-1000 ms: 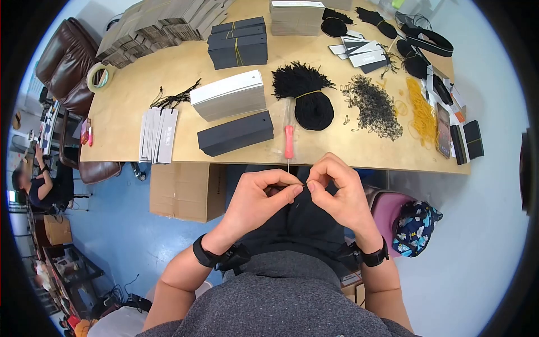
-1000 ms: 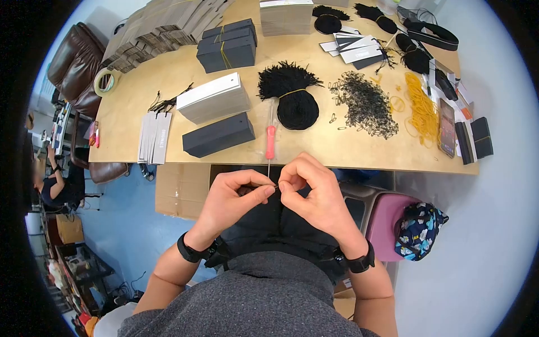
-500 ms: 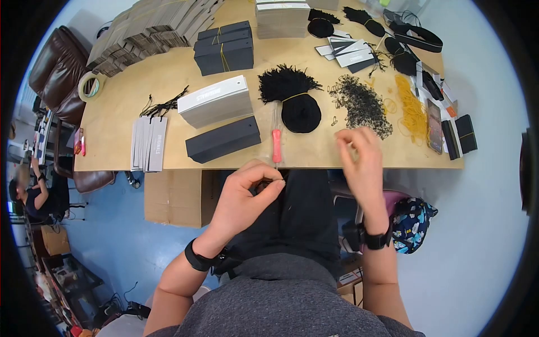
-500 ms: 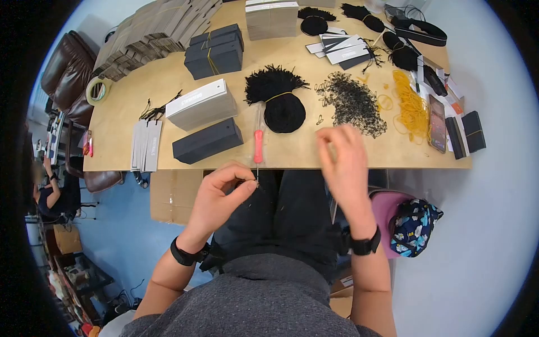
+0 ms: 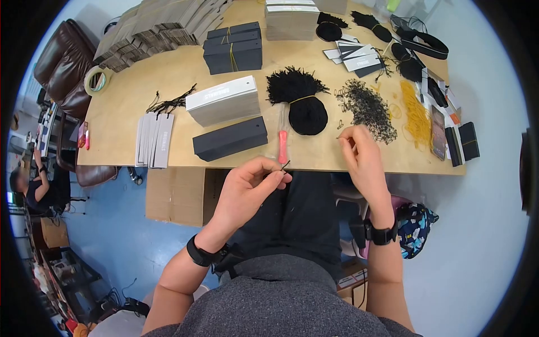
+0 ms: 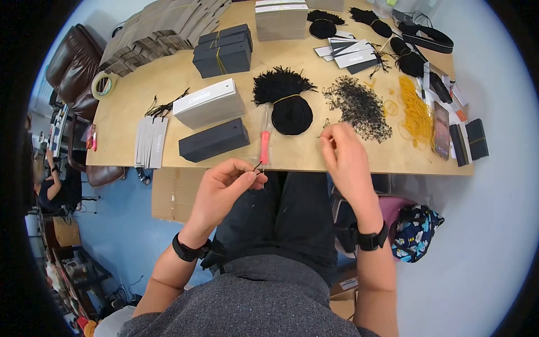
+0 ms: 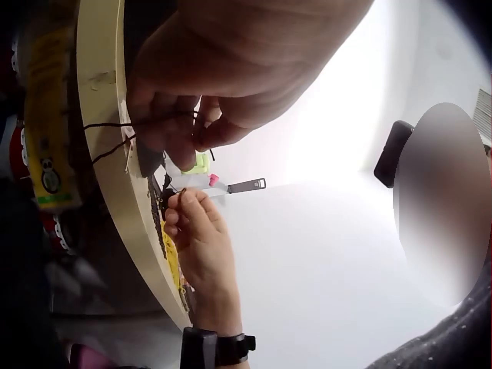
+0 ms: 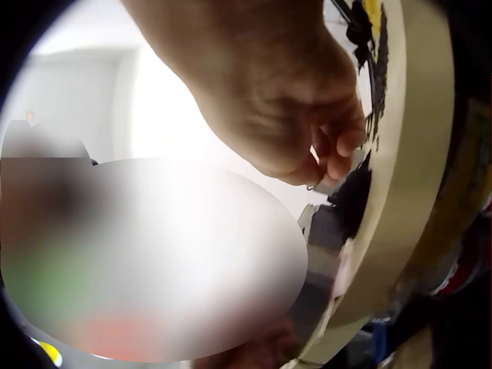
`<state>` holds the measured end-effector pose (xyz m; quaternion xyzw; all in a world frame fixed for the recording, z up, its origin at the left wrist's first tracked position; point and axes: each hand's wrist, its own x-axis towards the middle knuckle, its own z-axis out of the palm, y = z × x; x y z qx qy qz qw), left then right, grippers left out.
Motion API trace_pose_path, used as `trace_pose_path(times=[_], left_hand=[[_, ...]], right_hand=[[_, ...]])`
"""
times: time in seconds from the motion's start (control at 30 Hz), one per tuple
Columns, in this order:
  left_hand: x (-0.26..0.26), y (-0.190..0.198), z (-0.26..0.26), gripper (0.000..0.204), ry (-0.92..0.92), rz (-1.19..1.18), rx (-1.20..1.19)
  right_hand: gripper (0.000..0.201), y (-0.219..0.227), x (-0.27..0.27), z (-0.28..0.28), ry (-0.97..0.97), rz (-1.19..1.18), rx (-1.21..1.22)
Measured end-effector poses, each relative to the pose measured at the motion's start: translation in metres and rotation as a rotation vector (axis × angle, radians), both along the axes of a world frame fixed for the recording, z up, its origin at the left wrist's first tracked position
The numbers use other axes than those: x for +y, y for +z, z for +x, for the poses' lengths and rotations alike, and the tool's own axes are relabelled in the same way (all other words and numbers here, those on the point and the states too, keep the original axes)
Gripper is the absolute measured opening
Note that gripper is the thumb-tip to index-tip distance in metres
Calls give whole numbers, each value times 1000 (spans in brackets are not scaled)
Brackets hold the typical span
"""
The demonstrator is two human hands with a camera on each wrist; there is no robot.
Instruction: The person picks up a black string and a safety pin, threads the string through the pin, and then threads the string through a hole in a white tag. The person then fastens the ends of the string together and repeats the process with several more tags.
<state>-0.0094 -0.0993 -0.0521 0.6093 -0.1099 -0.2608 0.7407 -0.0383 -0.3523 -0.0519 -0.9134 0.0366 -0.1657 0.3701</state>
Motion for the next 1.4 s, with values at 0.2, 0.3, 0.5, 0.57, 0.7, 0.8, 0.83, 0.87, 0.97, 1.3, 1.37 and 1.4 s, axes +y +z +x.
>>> trace_pose_path(times=[0.2,0.3,0.5,0.57,0.7,0.8,0.83,0.87,0.97,1.3,1.37,1.4], left_hand=[[1,-2,1,8,-42,66,-8],[2,-2,0,8,-65,100,-67],[3,0,-1,9,-70,115,-131],[3,0,-1,8,-60,118,-125],[3,-4,0,8,-50,152,-124],[1,-3,-1,8,-42,125,-133],[0,-2,-2,8,-42,140,-153],[0,-1,-2,8,-41,155,-173],[1,-4,-1,8,-26,146,-187],[-3,-4,-2,8,21,112,-175],[-4,-5,-2,9,41,58,-127],[-4,-6,-2,9,41,59,-127]], right_hand=[[9,18,44,-14,164,799,241],[12,21,49,-13,179,1012,306],[16,13,49,-8,250,1126,446],[17,14,50,-9,260,1130,470],[14,11,54,-11,215,1133,449],[18,11,53,-10,189,1161,422],[18,11,52,-9,186,1157,439],[18,12,52,-8,184,1153,456],[18,9,51,-8,182,1141,484],[16,14,56,-15,170,1198,465],[16,15,57,-16,155,1200,432],[16,14,58,-16,155,1200,432]])
